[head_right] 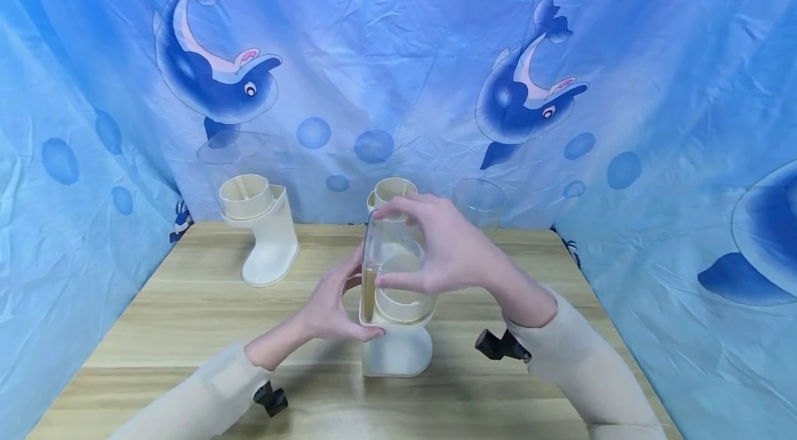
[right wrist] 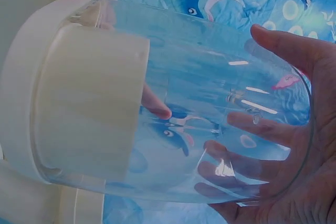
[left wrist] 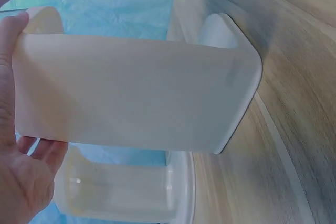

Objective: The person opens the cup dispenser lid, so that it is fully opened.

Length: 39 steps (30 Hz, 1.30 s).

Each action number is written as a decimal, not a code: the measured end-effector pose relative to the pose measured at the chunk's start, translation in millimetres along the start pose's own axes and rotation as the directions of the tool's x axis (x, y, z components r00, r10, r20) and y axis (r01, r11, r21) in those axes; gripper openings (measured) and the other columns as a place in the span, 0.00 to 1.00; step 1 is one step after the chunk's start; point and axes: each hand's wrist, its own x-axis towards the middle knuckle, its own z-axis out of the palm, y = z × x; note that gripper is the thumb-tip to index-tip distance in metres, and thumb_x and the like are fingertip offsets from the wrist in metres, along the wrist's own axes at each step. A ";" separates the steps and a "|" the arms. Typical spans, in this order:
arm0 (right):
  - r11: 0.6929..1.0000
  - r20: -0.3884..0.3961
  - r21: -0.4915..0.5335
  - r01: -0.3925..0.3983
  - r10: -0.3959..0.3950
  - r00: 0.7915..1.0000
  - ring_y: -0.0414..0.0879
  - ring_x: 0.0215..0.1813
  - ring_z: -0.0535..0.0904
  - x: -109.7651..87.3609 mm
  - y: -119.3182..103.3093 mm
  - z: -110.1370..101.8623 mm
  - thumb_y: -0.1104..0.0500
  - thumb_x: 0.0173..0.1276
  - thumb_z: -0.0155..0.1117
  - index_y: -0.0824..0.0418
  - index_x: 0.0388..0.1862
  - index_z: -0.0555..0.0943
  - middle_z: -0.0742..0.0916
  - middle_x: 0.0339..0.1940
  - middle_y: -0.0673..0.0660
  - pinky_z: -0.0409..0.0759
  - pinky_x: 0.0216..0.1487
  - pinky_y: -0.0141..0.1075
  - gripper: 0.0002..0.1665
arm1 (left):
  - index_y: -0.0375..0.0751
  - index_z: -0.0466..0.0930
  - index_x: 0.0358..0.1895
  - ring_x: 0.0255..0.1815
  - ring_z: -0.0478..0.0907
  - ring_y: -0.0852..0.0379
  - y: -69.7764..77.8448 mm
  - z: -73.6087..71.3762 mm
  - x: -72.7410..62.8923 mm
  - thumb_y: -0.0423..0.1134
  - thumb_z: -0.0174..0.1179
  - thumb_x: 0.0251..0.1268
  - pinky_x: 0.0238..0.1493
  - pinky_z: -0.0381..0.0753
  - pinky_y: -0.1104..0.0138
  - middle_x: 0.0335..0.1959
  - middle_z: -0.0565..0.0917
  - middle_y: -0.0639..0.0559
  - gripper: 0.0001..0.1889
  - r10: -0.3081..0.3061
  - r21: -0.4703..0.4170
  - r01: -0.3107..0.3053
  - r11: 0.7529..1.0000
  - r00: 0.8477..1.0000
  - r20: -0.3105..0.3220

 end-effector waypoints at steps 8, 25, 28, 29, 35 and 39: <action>1.000 0.015 0.010 -0.009 0.008 1.000 0.47 0.54 0.88 1.5 4.7 -4.2 0.42 0.50 0.88 0.54 0.64 0.84 0.91 0.60 0.48 0.88 0.50 0.43 0.43 | 0.49 0.44 0.89 0.55 0.87 0.52 -1.5 4.6 1.7 0.42 0.89 0.33 0.62 0.89 0.54 0.59 0.85 0.42 0.76 0.012 -0.019 -0.012 1.000 1.000 -0.004; 0.996 0.111 0.021 -0.085 0.082 0.990 0.51 0.70 0.81 -15.9 11.2 -25.1 0.43 0.55 0.86 0.53 0.77 0.72 0.81 0.74 0.51 0.84 0.68 0.54 0.53 | 0.42 0.37 0.88 0.60 0.80 0.54 9.1 16.6 15.8 0.49 0.90 0.31 0.62 0.87 0.55 0.60 0.81 0.48 0.81 0.036 0.049 -0.033 0.998 0.996 -0.079; 0.994 0.099 0.052 -0.099 0.094 0.991 0.52 0.64 0.85 -15.0 10.7 -22.3 0.46 0.54 0.88 0.54 0.75 0.76 0.83 0.71 0.52 0.88 0.62 0.51 0.51 | 0.45 0.37 0.89 0.55 0.81 0.56 14.7 18.9 17.9 0.52 0.90 0.32 0.55 0.87 0.60 0.57 0.83 0.48 0.81 0.015 0.075 -0.009 0.997 0.996 -0.086; 0.993 0.094 0.058 -0.103 0.098 0.991 0.52 0.61 0.86 -14.5 10.4 -21.3 0.47 0.53 0.89 0.55 0.74 0.77 0.84 0.70 0.52 0.89 0.61 0.50 0.50 | 0.45 0.36 0.89 0.54 0.81 0.56 16.0 19.1 17.9 0.52 0.90 0.33 0.53 0.86 0.61 0.56 0.83 0.48 0.81 0.008 0.082 -0.001 0.997 0.996 -0.084; 0.990 0.074 0.019 -0.139 0.137 0.988 0.47 0.55 0.87 -13.4 3.2 -18.6 0.45 0.48 0.91 0.54 0.70 0.81 0.87 0.64 0.50 0.90 0.57 0.46 0.49 | 0.45 0.32 0.88 0.56 0.83 0.55 16.7 14.2 18.4 0.53 0.89 0.35 0.55 0.87 0.58 0.58 0.84 0.48 0.82 -0.018 0.098 0.022 0.995 0.999 -0.039; 0.987 0.067 -0.017 -0.158 0.159 0.985 0.45 0.53 0.86 -12.8 -1.3 -19.9 0.45 0.47 0.91 0.52 0.70 0.82 0.87 0.62 0.49 0.90 0.56 0.45 0.50 | 0.48 0.29 0.88 0.57 0.84 0.54 16.4 12.3 19.6 0.53 0.89 0.34 0.58 0.86 0.57 0.60 0.85 0.49 0.84 -0.036 0.106 0.037 0.994 0.999 -0.014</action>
